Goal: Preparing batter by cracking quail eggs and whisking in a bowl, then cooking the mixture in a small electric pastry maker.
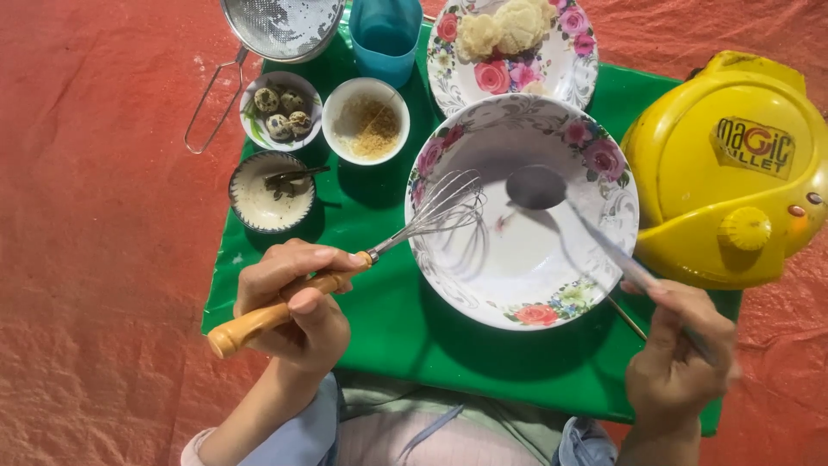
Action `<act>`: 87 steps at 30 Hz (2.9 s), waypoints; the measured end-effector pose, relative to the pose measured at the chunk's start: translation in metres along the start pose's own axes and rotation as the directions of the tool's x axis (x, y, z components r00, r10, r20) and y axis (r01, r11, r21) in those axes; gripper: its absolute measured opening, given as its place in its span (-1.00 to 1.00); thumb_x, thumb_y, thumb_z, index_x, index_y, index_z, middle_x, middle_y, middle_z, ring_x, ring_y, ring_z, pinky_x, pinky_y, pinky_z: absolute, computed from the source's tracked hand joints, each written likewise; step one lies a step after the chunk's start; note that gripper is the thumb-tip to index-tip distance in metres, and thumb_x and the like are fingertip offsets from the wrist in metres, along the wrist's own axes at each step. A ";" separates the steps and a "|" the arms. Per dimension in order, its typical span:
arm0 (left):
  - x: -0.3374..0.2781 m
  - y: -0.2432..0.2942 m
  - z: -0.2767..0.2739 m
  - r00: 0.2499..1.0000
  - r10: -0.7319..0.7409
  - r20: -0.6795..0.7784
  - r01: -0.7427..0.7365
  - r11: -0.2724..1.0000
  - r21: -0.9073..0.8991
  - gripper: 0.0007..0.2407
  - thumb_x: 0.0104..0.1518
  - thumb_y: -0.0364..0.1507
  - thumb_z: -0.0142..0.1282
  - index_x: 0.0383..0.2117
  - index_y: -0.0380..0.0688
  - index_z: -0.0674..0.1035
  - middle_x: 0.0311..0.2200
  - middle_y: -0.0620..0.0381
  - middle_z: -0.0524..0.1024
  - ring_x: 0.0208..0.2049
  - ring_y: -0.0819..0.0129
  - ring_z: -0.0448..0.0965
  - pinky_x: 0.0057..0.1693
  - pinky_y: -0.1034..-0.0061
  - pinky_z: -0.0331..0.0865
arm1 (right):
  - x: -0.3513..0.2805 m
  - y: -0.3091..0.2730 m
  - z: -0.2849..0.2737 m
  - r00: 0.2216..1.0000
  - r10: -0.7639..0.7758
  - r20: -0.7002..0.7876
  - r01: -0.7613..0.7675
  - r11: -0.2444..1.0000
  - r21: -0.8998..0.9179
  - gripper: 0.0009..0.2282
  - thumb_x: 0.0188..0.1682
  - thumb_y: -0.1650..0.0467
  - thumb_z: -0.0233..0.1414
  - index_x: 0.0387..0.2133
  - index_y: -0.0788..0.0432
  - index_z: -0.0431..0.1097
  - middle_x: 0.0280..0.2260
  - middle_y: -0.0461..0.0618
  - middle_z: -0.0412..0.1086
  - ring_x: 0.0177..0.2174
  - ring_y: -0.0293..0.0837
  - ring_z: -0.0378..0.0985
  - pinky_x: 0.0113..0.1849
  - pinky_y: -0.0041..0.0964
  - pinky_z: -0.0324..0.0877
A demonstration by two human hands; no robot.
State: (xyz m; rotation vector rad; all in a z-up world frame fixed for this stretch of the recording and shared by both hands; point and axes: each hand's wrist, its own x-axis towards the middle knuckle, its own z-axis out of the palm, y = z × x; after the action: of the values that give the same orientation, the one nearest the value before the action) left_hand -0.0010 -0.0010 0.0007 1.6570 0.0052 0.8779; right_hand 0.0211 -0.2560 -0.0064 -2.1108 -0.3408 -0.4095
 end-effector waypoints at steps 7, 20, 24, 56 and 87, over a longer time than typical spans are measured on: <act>-0.002 -0.003 0.002 1.000 0.009 -0.001 -0.009 1.000 0.004 -0.74 0.08 -0.19 -0.27 -0.41 -0.15 0.25 -0.58 0.14 0.40 -0.59 0.55 0.35 -0.45 0.80 0.26 | -0.002 0.000 -0.004 0.999 0.027 -0.020 -0.026 1.000 0.013 -0.96 -0.03 0.59 -0.27 -0.35 0.41 0.02 -0.35 0.28 0.22 -0.36 0.06 0.38 -0.28 -0.28 0.32; 0.000 -0.001 0.002 0.999 0.041 -0.007 -0.041 0.999 0.000 -0.76 0.10 -0.21 -0.28 -0.41 -0.14 0.24 -0.57 0.14 0.40 -0.59 0.56 0.34 -0.44 0.79 0.27 | 0.005 -0.007 -0.004 0.978 0.175 -0.116 -0.172 0.985 0.033 -0.90 -0.05 0.67 -0.37 -0.28 0.52 -0.01 -0.37 0.31 0.12 -0.47 0.10 0.34 -0.33 -0.22 0.35; 0.000 0.001 0.003 0.999 0.041 -0.016 -0.041 0.999 0.013 -0.74 0.10 -0.19 -0.29 -0.42 -0.15 0.24 -0.59 0.14 0.40 -0.62 0.56 0.31 -0.46 0.79 0.25 | 0.013 -0.002 0.002 0.971 0.210 -0.113 -0.201 0.976 0.082 -0.91 -0.05 0.71 -0.36 -0.31 0.50 -0.01 -0.38 0.29 0.13 -0.50 0.06 0.37 -0.39 -0.32 0.39; 0.033 0.020 0.017 0.998 -0.020 0.061 0.023 0.998 -0.057 -0.79 0.09 -0.26 -0.25 -0.42 -0.17 0.26 -0.54 0.15 0.37 -0.57 0.50 0.40 -0.42 0.77 0.27 | 0.047 -0.035 -0.001 0.929 0.359 0.094 -0.367 0.926 0.090 -0.92 -0.09 0.62 -0.28 -0.35 0.39 0.09 -0.43 0.17 0.24 -0.44 -0.09 0.40 -0.35 -0.41 0.35; 0.040 0.011 0.014 0.997 0.057 0.056 -0.061 0.996 0.060 -0.76 0.10 -0.21 -0.30 -0.41 -0.13 0.25 -0.60 0.18 0.41 -0.60 0.54 0.38 -0.30 0.73 0.24 | 0.055 -0.036 -0.025 0.962 -0.030 0.271 0.117 0.944 -0.309 -0.88 -0.25 0.70 -0.07 -0.44 0.43 0.28 -0.51 0.11 0.30 -0.53 -0.12 0.33 -0.45 -0.36 0.26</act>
State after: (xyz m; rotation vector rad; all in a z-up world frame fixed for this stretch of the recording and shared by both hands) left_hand 0.0301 0.0020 0.0310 1.7460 -0.0544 0.8852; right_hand 0.0528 -0.2528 0.0564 -2.4876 -0.5398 -0.2378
